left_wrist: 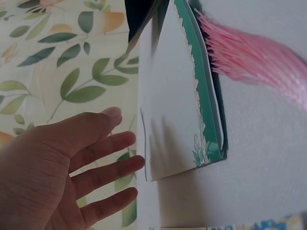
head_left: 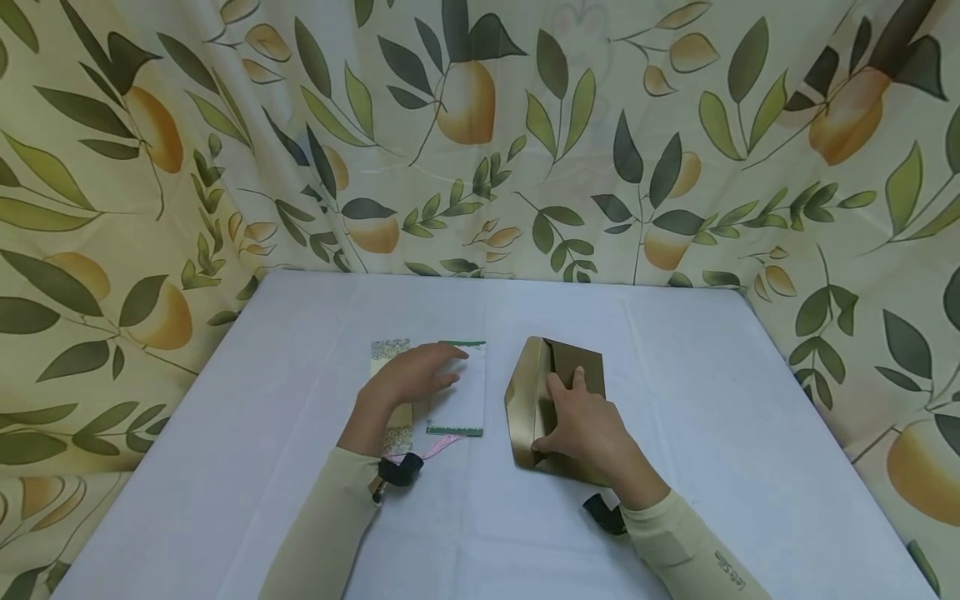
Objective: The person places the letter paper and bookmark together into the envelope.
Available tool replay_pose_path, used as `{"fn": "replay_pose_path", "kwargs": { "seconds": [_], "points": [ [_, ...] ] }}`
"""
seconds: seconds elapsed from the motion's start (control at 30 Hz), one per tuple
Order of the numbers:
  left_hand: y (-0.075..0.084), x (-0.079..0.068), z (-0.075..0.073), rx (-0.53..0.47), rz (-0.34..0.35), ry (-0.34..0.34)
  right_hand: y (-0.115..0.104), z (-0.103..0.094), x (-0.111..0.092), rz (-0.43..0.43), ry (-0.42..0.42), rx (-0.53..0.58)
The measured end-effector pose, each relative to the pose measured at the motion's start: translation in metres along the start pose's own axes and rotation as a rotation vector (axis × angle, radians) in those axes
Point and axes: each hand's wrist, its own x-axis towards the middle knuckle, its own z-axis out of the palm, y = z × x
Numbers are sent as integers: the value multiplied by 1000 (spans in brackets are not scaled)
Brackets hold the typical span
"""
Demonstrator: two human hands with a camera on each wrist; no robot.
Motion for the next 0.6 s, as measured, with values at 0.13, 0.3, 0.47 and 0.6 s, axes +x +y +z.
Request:
{"fn": "replay_pose_path", "kwargs": {
  "seconds": [0.13, 0.3, 0.47, 0.6],
  "points": [
    [0, -1, 0, 2, -16, 15, 0, -1, -1, 4, -9, -2],
    [-1, -3, -1, 0, -38, 39, -1, -2, -2, 6, -13, -4],
    [-3, -4, -1, 8, -65, 65, -2, -3, -2, 10, -20, -5],
    [-5, -4, -1, 21, -105, 103, -1, -2, -1, 14, -26, -4]
  ]
}}
